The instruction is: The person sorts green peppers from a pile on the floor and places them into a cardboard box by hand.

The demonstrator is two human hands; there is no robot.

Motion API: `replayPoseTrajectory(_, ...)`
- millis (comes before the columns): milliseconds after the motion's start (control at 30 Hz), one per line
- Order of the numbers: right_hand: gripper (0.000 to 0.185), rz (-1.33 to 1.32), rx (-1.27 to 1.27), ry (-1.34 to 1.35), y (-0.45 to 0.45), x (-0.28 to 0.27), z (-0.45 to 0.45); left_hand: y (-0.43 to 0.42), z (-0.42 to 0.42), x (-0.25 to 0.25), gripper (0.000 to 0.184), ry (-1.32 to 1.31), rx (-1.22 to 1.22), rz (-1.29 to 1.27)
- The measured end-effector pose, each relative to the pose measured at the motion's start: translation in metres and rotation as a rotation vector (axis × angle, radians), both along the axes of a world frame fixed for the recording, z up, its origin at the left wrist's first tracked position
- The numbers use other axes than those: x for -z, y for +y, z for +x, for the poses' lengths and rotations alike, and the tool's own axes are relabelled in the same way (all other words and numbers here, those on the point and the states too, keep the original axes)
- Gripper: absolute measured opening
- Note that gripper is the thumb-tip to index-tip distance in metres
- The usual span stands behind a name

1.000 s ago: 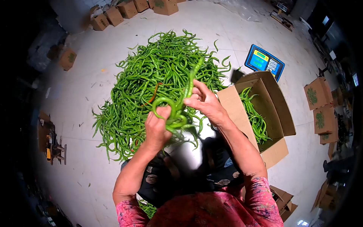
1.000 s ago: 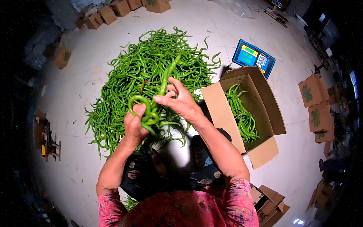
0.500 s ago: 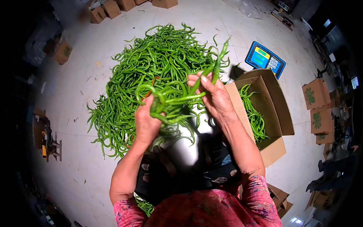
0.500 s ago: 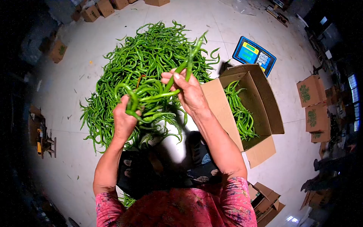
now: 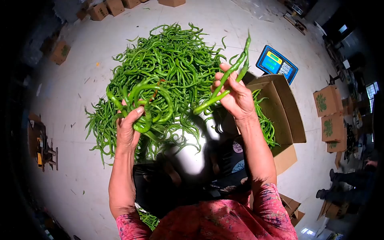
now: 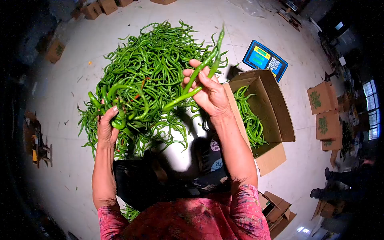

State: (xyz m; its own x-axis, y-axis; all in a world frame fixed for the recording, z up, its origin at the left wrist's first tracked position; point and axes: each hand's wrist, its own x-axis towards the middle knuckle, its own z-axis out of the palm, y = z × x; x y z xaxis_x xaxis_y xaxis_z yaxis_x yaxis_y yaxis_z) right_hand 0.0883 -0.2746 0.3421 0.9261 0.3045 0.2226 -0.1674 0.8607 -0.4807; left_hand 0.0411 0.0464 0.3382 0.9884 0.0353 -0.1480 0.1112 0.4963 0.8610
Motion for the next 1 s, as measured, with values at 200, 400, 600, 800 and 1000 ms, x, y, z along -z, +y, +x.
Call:
replayPoseTrajectory(200, 0.039, -0.098, -0.039, 0.08, 0.017, -0.011, -0.011, -0.001, -0.003, 0.001, 0.047, -0.033, 0.104, -0.155)
replayPoseTrajectory(400, 0.017, -0.293, -0.085, 0.103, 0.03, -0.012, -0.019, -0.003, 0.002, -0.002, 0.053, -0.048, 0.141, -0.386)
replayPoseTrajectory(600, 0.022, -0.694, -0.088, 0.057, 0.053, -0.026, -0.036, -0.007, 0.006, 0.007, 0.057, 0.004, 0.114, -0.285)
replayPoseTrajectory(800, 0.021, -1.019, 0.029, -0.055, 0.076, -0.039, -0.053, -0.022, 0.013, 0.014, 0.025, 0.063, -0.07, -0.061)
replayPoseTrajectory(1000, 0.013, -1.319, 0.447, -0.431, 0.085, -0.027, -0.053, -0.039, 0.013, 0.015, 0.03, 0.058, -0.075, 0.023)
